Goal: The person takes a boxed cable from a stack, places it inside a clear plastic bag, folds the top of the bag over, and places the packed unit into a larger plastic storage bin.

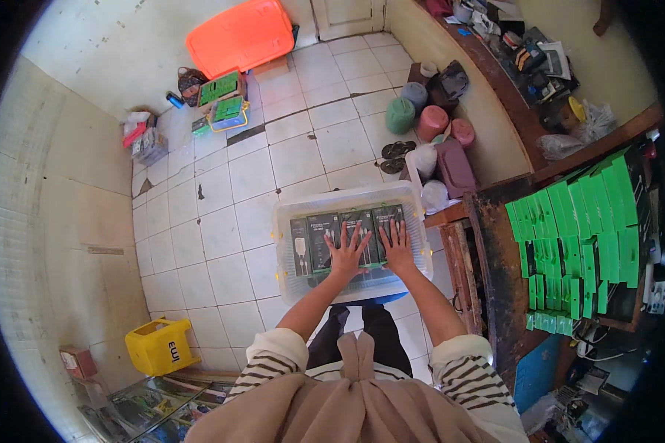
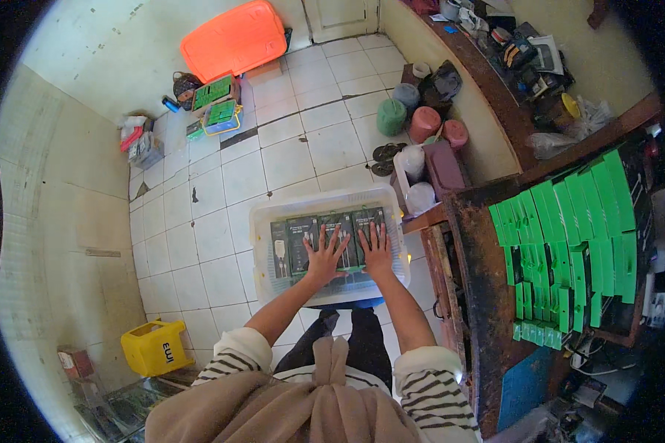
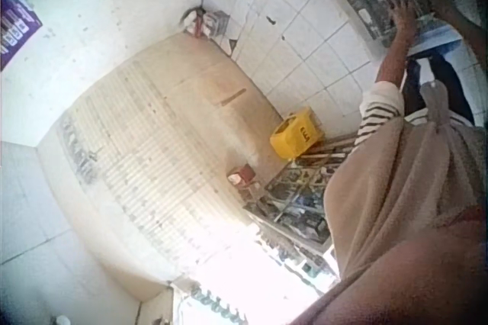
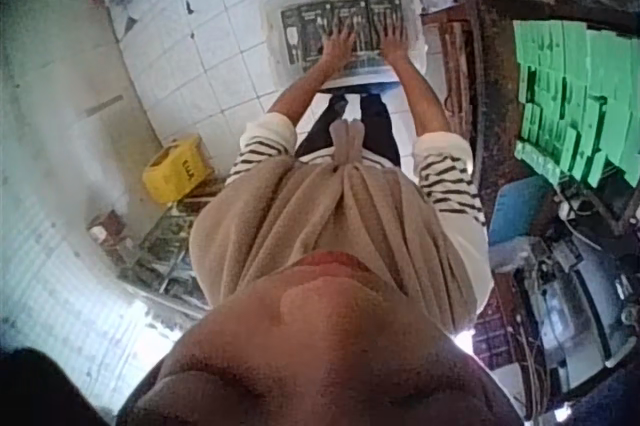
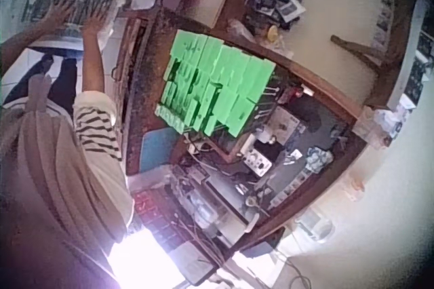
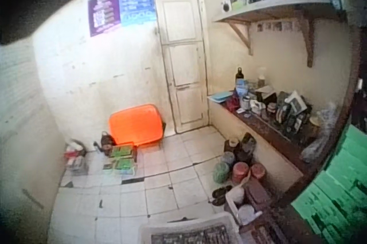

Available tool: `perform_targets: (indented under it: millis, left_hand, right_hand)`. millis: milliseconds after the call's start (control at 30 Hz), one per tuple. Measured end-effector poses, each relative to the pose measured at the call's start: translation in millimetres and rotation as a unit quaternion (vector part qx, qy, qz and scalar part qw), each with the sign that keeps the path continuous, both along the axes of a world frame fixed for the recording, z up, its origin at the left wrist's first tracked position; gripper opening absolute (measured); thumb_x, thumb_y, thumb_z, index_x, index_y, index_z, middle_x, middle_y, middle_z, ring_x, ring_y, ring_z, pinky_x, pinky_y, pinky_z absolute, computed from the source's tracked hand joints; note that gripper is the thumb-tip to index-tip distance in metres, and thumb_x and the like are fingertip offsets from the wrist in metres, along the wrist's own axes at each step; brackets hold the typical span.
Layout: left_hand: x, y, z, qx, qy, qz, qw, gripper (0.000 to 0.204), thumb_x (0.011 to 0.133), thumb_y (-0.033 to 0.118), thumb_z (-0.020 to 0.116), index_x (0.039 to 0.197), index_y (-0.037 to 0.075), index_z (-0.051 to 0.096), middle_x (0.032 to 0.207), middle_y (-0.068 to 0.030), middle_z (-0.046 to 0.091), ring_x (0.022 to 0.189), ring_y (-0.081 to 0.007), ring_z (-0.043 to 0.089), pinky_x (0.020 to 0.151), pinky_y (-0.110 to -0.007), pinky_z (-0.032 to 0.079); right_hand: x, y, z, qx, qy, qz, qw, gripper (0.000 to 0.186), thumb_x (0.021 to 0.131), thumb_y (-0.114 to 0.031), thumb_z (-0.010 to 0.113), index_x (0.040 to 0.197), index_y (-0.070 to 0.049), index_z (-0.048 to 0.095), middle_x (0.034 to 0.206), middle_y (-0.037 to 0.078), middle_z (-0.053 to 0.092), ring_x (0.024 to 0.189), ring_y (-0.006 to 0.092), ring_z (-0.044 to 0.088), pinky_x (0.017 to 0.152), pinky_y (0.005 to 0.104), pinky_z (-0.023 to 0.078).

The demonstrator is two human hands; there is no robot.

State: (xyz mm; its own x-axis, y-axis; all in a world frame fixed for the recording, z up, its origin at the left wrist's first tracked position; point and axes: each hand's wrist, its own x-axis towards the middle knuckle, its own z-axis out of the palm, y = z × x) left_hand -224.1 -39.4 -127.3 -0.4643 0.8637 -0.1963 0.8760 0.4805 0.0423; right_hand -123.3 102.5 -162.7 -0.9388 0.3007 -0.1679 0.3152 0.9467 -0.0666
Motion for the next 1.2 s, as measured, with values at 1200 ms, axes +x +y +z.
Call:
perform_targets:
  millis: [1200]
  left_hand:
    - [-36.5, -61.4, -2.5, -0.008, 0.084, 0.088, 0.993, 0.1, 0.06, 0.025, 0.072, 0.138, 0.039, 0.01, 0.144, -0.0203, 0.006, 0.121, -0.0541, 0.022, 0.086, -0.068, 0.029]
  right_hand:
    - [-29.1, -30.9, 53.0, 0.003, -0.093, 0.103, 0.99, 0.117, 0.05, -0.052, 0.076, 0.14, -0.031, 0.005, 0.145, 0.014, 0.002, 0.127, 0.0497, 0.012, 0.089, 0.0695, 0.025]
